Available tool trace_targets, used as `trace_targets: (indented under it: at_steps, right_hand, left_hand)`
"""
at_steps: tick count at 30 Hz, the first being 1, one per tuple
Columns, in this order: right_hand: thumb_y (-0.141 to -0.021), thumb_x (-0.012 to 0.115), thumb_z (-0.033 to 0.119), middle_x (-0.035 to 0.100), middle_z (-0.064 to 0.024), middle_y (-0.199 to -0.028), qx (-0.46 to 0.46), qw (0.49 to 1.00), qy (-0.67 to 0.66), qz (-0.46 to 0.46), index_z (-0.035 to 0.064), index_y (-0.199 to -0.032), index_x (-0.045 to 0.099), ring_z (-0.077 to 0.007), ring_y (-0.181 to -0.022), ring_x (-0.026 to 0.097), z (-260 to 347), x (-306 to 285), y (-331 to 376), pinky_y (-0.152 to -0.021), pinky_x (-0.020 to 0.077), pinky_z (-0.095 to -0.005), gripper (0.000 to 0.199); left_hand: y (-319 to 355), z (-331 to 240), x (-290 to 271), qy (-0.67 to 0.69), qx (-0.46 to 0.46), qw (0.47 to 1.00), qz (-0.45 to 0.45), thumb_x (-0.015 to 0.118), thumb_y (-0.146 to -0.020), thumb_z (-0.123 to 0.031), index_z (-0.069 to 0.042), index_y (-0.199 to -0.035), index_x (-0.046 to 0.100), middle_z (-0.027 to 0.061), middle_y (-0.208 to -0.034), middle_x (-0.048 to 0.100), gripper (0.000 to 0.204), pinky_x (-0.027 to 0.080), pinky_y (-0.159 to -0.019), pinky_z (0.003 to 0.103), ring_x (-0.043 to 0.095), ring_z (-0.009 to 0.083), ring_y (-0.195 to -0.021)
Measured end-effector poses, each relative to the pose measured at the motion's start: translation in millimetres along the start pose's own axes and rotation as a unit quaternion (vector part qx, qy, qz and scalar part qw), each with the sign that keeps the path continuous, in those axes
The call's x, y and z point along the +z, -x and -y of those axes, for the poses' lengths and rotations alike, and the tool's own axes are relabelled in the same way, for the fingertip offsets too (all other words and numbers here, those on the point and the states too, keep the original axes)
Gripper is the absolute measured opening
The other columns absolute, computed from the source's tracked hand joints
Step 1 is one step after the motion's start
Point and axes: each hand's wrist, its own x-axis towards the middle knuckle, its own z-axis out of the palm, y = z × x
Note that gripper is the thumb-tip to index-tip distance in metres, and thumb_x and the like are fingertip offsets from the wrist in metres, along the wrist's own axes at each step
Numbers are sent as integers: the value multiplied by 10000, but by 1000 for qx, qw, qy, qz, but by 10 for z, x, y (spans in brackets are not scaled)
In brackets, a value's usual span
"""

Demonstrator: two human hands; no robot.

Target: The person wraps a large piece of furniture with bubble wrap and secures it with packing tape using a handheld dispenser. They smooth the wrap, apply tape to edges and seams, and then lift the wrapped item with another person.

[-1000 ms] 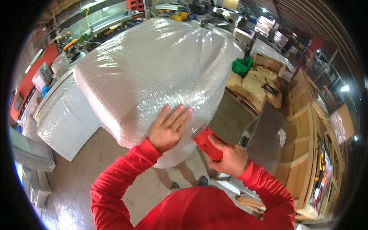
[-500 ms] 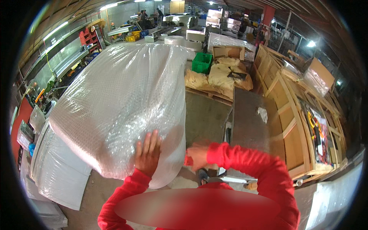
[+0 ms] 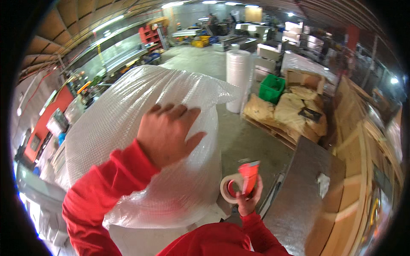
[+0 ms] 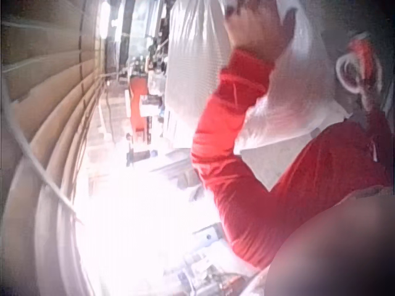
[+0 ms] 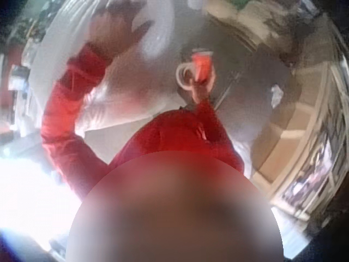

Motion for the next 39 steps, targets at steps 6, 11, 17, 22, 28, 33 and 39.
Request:
trace_targets:
  at_steps: [6,11,17,22,28,33,39]
  right_hand:
    - [-780,799,576,458,-151,-1367,-57,979,-193,-15,-31,-1479,246,-265,-1235,503,-229,798,-1015,-1042,427,-429,1078]
    - [-802,811,466,364,-167,-1416,-111,973,-195,44,-16,-1484,187,-273,-1296,417,-539,1744,-1355,-1111,340,-445,1043]
    - [-809,804,395,349,-154,-1418,-31,972,-226,59,-16,-1461,211,-271,-1299,398,-826,2136,-1266,-1131,306,-449,972]
    - [-821,813,413,369,-125,-1456,126,950,-266,107,35,-1504,178,-282,-1310,423,-912,1079,-1275,-1102,382,-465,1006]
    - [-844,754,468,381,-202,-1474,96,968,-183,145,-4,-1505,211,-311,-1279,487,-699,73,-1404,-1002,482,-469,977]
    - [-795,777,506,407,-259,-1436,-142,968,-26,204,-73,-1468,279,-338,-1145,578,-196,-54,-1677,-918,538,-490,1018]
    - [-707,841,419,629,-175,-1016,-366,864,41,342,-6,-1457,389,-313,-707,654,365,4,-1840,-594,550,-420,974]
  left_hand:
    - [-878,58,622,-155,-63,962,215,733,-808,-384,-81,-1055,667,93,-1041,658,396,530,-829,444,673,303,-947]
    - [-995,75,748,-69,-126,970,198,661,-804,-216,-46,-846,643,130,-894,650,176,560,-682,463,685,355,-761]
    - [-873,-160,977,-112,-132,961,215,687,-759,-183,-18,-902,652,147,-911,628,221,569,-622,438,674,352,-708]
    - [-590,-508,1465,-258,-134,940,178,652,-783,-223,21,-1098,658,134,-1043,600,399,579,-645,383,659,290,-899]
    - [-498,-790,1571,-218,-192,951,109,583,-816,-170,36,-1197,643,156,-1090,584,437,574,-763,388,605,321,-1012]
    - [-267,-1156,740,164,-226,958,-69,628,-907,-268,37,-1176,664,216,-1067,665,408,567,-805,388,686,340,-908]
    - [-30,-973,451,637,-501,583,64,634,-979,-477,4,-1038,727,48,-763,649,493,506,-652,295,601,127,-710]
